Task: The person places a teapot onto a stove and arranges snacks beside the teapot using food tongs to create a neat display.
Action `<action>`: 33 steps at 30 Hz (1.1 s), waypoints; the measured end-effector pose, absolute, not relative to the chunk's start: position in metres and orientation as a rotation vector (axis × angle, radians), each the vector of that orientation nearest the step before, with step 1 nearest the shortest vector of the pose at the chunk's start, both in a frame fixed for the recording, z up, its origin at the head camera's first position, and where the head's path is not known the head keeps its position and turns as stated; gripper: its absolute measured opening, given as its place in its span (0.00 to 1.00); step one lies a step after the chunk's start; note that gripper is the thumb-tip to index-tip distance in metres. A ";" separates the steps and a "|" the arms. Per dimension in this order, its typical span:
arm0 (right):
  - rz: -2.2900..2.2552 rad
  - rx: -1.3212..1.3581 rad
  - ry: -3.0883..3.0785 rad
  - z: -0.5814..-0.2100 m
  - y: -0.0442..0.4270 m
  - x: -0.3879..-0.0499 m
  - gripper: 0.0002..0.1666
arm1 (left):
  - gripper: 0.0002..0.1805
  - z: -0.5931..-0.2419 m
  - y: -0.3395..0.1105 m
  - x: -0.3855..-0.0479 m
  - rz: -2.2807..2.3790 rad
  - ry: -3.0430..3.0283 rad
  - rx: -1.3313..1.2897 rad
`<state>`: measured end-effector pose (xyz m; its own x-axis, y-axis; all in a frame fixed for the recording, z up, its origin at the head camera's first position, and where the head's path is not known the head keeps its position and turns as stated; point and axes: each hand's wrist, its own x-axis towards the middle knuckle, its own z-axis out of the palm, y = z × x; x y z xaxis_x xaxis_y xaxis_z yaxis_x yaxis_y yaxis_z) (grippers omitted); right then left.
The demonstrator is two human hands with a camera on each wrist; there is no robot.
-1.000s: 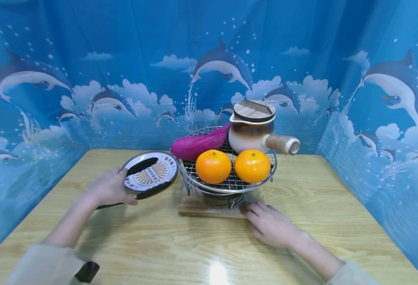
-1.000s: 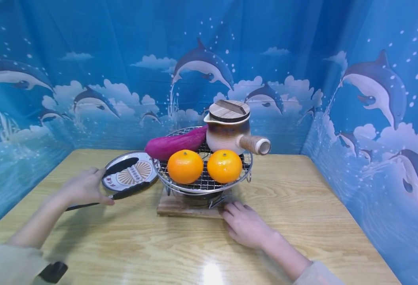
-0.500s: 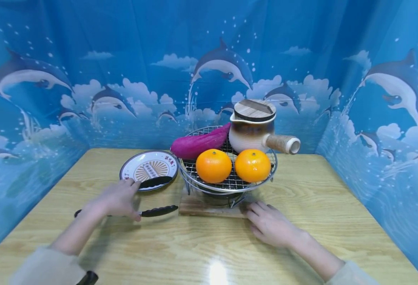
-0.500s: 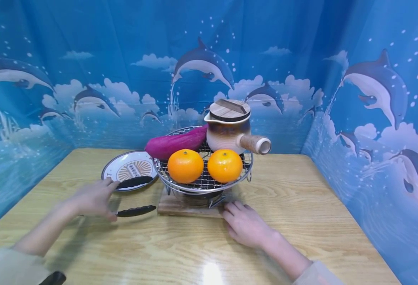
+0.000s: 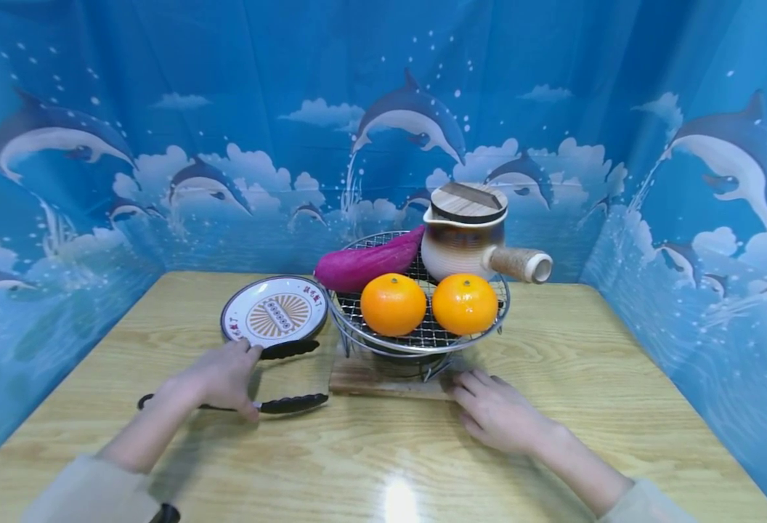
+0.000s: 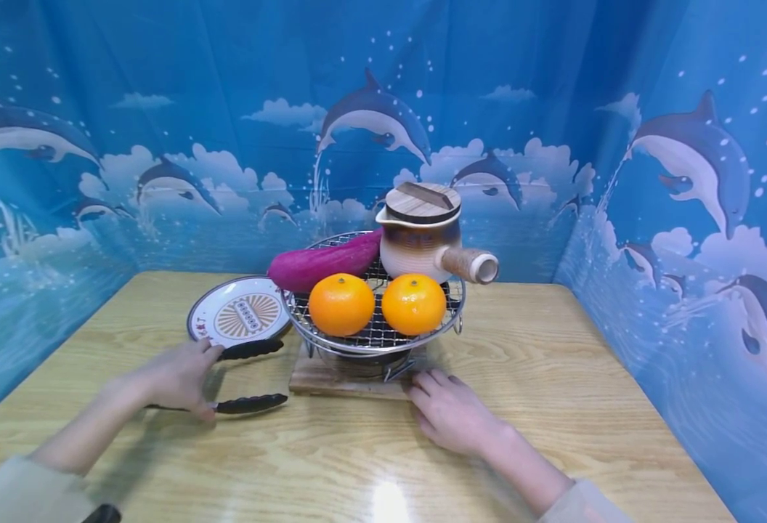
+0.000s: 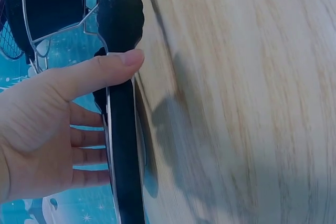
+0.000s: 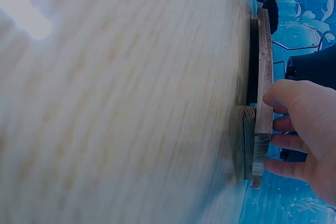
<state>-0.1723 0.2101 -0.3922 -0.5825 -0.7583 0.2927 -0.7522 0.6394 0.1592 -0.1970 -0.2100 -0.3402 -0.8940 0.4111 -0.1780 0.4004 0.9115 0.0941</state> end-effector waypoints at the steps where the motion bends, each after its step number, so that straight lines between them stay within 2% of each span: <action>1: -0.025 1.208 -2.531 -0.392 0.210 -0.172 0.23 | 0.60 -0.341 -0.210 -0.197 0.080 2.877 0.617; 18: -0.027 1.213 -2.516 -0.392 0.211 -0.173 0.24 | 0.64 -0.348 -0.203 -0.198 0.095 2.860 0.617; 33: -0.037 1.211 -2.526 -0.391 0.210 -0.173 0.23 | 0.62 -0.355 -0.202 -0.203 0.164 2.837 0.584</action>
<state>-0.1727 0.2096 -0.3909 -0.5800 -0.7615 0.2894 -0.7526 0.6369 0.1675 -0.2032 -0.2020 -0.3548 -0.8913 0.4014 -0.2109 0.3743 0.9139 0.1571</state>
